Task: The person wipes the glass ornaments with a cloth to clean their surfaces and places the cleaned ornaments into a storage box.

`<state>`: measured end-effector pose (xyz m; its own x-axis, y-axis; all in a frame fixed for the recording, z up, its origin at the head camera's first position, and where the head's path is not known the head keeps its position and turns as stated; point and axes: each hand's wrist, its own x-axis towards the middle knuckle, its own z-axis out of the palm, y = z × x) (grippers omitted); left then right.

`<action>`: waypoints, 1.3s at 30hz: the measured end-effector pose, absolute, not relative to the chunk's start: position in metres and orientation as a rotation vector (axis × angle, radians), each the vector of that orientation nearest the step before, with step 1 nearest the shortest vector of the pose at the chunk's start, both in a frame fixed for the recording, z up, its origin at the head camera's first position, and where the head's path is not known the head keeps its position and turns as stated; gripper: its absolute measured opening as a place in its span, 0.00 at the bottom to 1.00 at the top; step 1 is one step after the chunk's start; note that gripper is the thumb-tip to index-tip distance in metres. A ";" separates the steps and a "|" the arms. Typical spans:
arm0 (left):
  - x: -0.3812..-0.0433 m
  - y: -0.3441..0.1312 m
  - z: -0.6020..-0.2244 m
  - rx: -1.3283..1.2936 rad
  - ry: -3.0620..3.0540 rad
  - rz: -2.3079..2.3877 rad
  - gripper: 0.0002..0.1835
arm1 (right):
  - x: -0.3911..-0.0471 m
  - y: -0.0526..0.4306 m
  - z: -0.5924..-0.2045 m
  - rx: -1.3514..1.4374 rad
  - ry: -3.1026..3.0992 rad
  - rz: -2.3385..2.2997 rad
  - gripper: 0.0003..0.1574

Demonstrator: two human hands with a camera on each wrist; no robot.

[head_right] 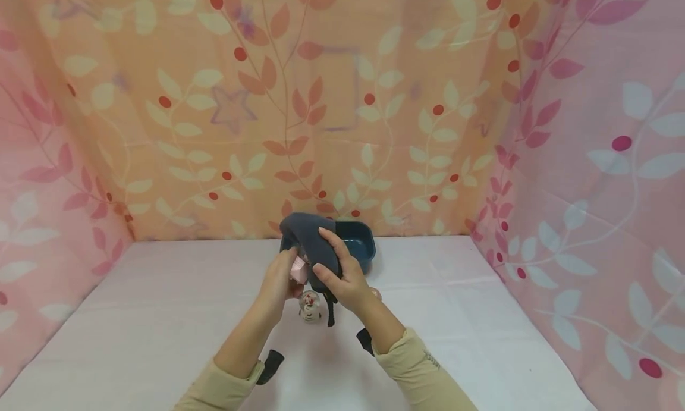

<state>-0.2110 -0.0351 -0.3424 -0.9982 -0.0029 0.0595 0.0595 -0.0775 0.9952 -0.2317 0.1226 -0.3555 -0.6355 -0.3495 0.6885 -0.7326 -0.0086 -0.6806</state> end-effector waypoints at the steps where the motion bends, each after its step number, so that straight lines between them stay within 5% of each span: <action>1: -0.211 -0.034 -0.344 -0.089 -2.098 -2.260 0.17 | -0.234 0.120 -0.358 1.111 -1.945 1.642 0.33; 8: -0.209 -0.030 -0.358 -0.293 -2.165 -2.067 0.14 | -0.245 0.101 -0.368 0.939 -1.797 1.678 0.28; 23: -0.210 -0.051 -0.369 -0.674 -2.369 -1.421 0.14 | -0.231 0.082 -0.350 0.476 -1.445 2.584 0.17; 33: -0.208 -0.050 -0.372 -0.588 -2.093 -2.079 0.20 | -0.230 0.096 -0.332 0.001 -1.314 2.976 0.23; 39: -0.207 -0.042 -0.362 -0.430 -1.980 -2.284 0.19 | -0.230 0.108 -0.341 0.178 -1.386 2.584 0.22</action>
<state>-0.2071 -0.0415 -0.3619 -0.9565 0.1165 0.2675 0.2483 -0.1566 0.9559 -0.2296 0.1082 -0.3409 -0.9720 0.1218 0.2010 -0.2348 -0.5384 -0.8093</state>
